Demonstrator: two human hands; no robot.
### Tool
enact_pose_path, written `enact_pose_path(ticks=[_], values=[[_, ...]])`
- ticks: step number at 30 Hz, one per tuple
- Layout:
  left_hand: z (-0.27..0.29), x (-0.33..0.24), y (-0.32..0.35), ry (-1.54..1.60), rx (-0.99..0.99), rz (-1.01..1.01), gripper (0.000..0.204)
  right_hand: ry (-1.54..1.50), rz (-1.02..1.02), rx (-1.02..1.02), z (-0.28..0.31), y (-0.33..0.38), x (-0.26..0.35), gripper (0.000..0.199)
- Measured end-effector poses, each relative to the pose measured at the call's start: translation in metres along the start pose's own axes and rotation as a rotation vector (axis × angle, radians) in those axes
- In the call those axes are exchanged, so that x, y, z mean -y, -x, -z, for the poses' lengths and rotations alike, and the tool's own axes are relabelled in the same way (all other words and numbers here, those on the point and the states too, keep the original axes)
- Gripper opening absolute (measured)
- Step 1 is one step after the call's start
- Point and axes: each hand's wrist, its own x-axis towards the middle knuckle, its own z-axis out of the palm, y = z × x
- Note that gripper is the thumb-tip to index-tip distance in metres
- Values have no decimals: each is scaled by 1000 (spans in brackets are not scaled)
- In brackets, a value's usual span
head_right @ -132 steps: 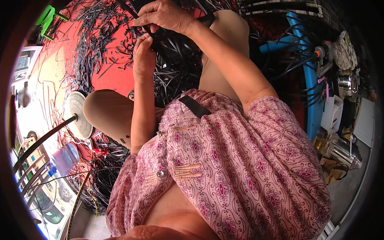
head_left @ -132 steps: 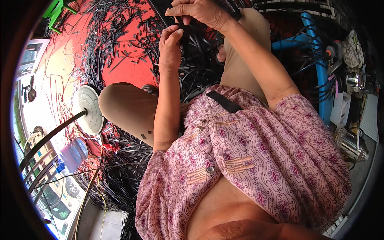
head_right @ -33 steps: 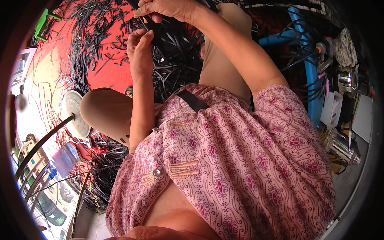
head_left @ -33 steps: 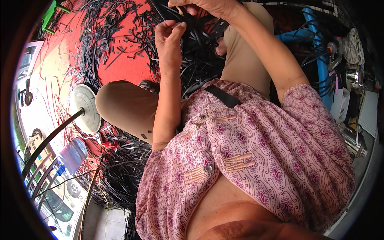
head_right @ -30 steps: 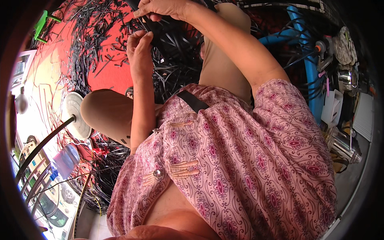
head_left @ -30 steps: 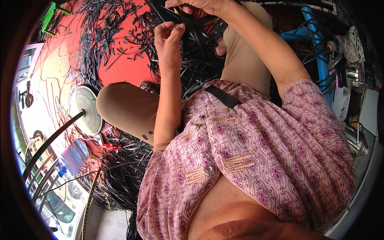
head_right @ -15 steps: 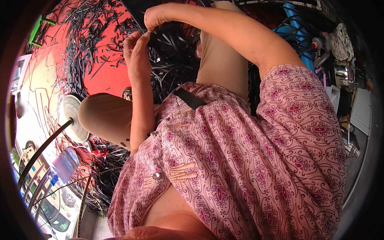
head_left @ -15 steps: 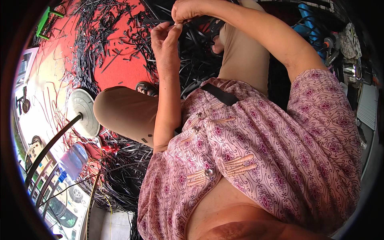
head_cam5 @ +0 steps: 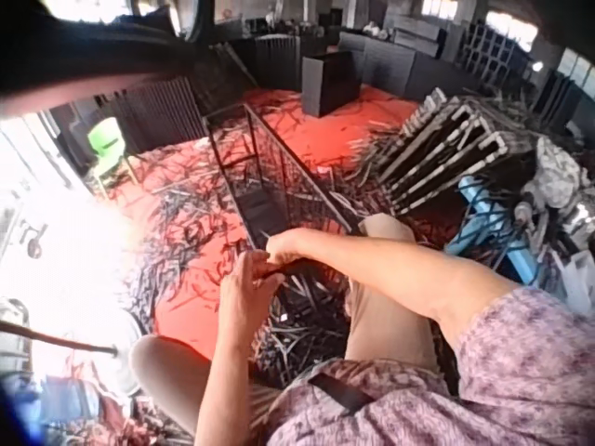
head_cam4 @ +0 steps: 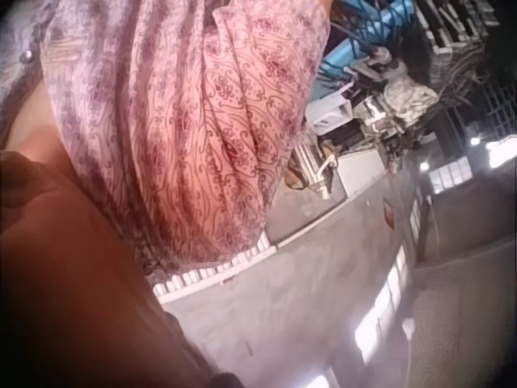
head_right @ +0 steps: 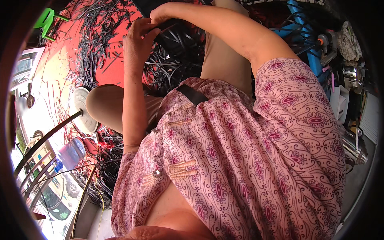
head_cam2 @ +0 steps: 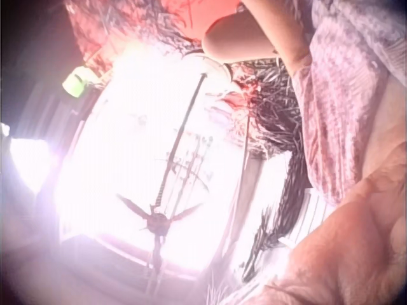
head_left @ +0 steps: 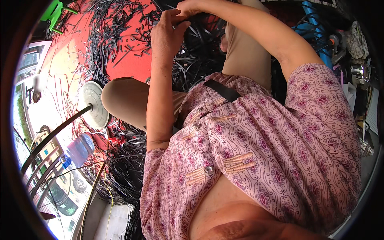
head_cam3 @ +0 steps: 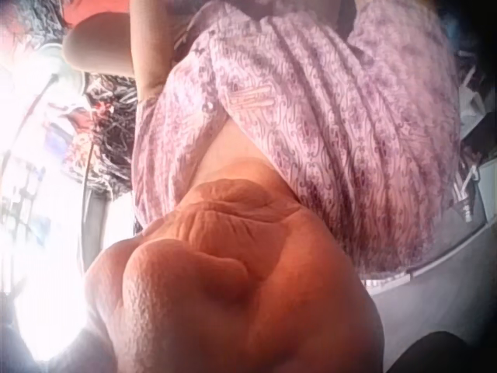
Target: The person sits on the floor and weaves black synthetic strips into a chair frame. They use a hot glue gun to secure the strips and pink-handled pliers to trim excess material. The person repeatedly threads, glues, and trims the strips along the frame.
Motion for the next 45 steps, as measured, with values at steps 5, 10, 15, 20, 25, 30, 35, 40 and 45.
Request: enact_pose_path(ticks=[5, 10, 15, 20, 25, 30, 35, 40, 45], values=[[11, 13, -17, 48, 173, 39, 44, -271, -217, -1064, 22, 34, 45, 50], [18, 43, -36, 263, 455, 98, 44, -711, 95, -1364, 27, 156, 135, 27], [23, 46, -51, 283, 609, 82, 44, -687, -190, -991, -58, 176, 134, 27], [26, 39, -54, 294, 628, 142, 45, -498, -269, -879, -82, 154, 124, 57], [24, 49, -53, 360, 613, 128, 45, -379, -235, -833, -80, 148, 122, 38], [20, 52, -37, 440, 491, 102, 41, -1015, -172, -698, -50, 185, 149, 28], [11, 47, -18, 471, 336, 40, 46, -1344, -153, -516, -19, 191, 139, 22], [6, 19, 5, 186, 143, -61, 62, -1463, -151, -454, -8, 193, 135, 21], [-17, 29, 3, 252, -30, 16, 56, -1358, -129, -442, 16, 195, 133, 27]])
